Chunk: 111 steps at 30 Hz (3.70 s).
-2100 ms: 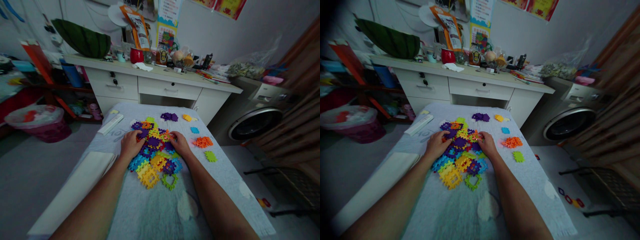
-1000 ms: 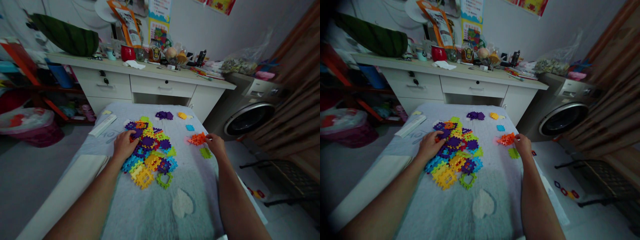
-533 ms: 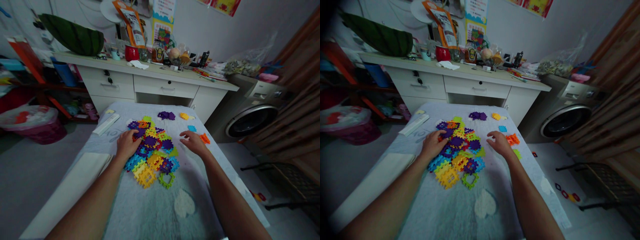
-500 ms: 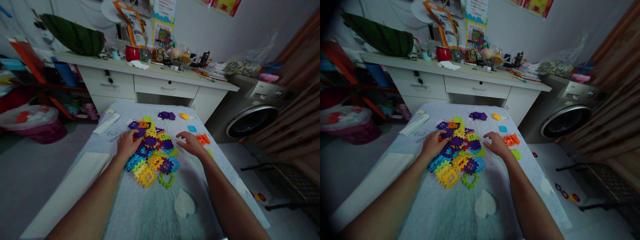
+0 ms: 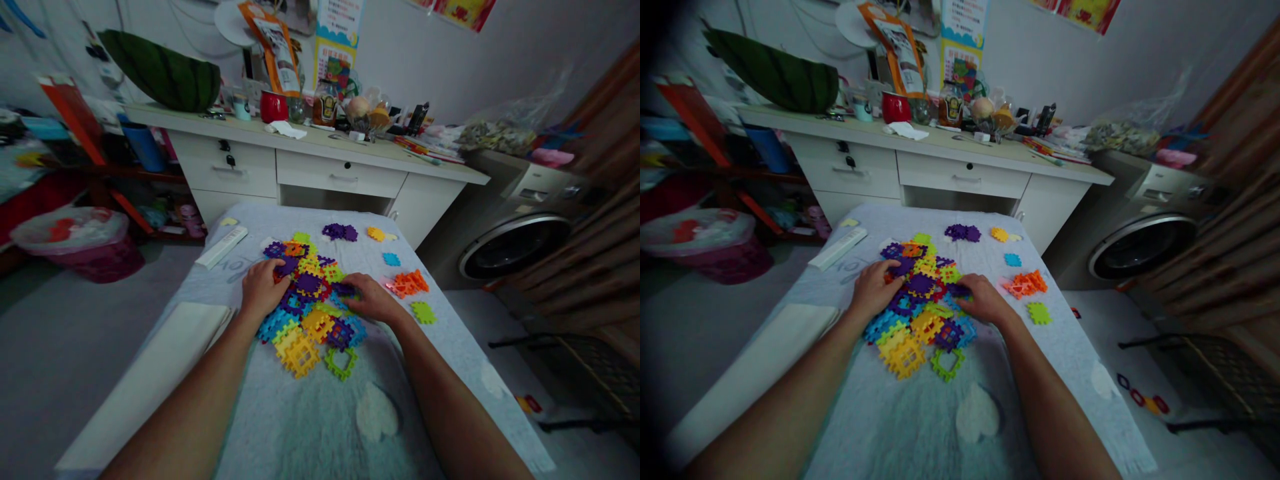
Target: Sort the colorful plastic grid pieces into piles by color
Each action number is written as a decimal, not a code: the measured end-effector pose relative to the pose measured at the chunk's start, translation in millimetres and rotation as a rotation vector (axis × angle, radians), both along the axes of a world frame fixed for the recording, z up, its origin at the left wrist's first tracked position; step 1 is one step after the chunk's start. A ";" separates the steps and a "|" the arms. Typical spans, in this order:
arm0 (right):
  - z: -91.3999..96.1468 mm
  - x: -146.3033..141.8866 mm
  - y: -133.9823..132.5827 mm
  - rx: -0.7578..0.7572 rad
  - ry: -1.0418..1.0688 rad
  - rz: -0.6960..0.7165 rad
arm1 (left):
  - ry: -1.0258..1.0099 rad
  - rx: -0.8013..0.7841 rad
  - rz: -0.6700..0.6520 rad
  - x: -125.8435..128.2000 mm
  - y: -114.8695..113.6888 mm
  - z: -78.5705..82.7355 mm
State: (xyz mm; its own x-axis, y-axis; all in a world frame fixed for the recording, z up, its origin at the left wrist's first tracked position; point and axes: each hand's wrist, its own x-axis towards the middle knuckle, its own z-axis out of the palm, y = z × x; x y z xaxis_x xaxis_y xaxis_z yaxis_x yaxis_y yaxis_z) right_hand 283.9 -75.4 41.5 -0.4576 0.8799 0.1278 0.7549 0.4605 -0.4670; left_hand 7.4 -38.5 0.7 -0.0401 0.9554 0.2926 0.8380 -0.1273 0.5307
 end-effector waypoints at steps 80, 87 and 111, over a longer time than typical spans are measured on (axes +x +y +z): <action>37.7 -17.1 105.6 -0.452 -0.022 0.001 | -0.003 -0.019 -0.008 -0.3 0.2 2.1; 52.8 7.8 89.1 -0.343 0.182 0.007 | 0.008 -0.006 -0.012 -1.3 1.0 0.3; -0.8 177.8 -59.6 -0.160 0.073 -0.620 | 0.018 -0.038 0.004 0.2 3.2 1.1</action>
State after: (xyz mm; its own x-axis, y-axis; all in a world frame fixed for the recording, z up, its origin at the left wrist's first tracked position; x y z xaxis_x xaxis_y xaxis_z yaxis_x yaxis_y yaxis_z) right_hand 461.8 -135.0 40.7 0.1473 0.9890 -0.0151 0.8220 -0.1309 -0.5542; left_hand 7.5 -35.3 1.8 -0.0392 0.9657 0.2567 0.8478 -0.1039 0.5201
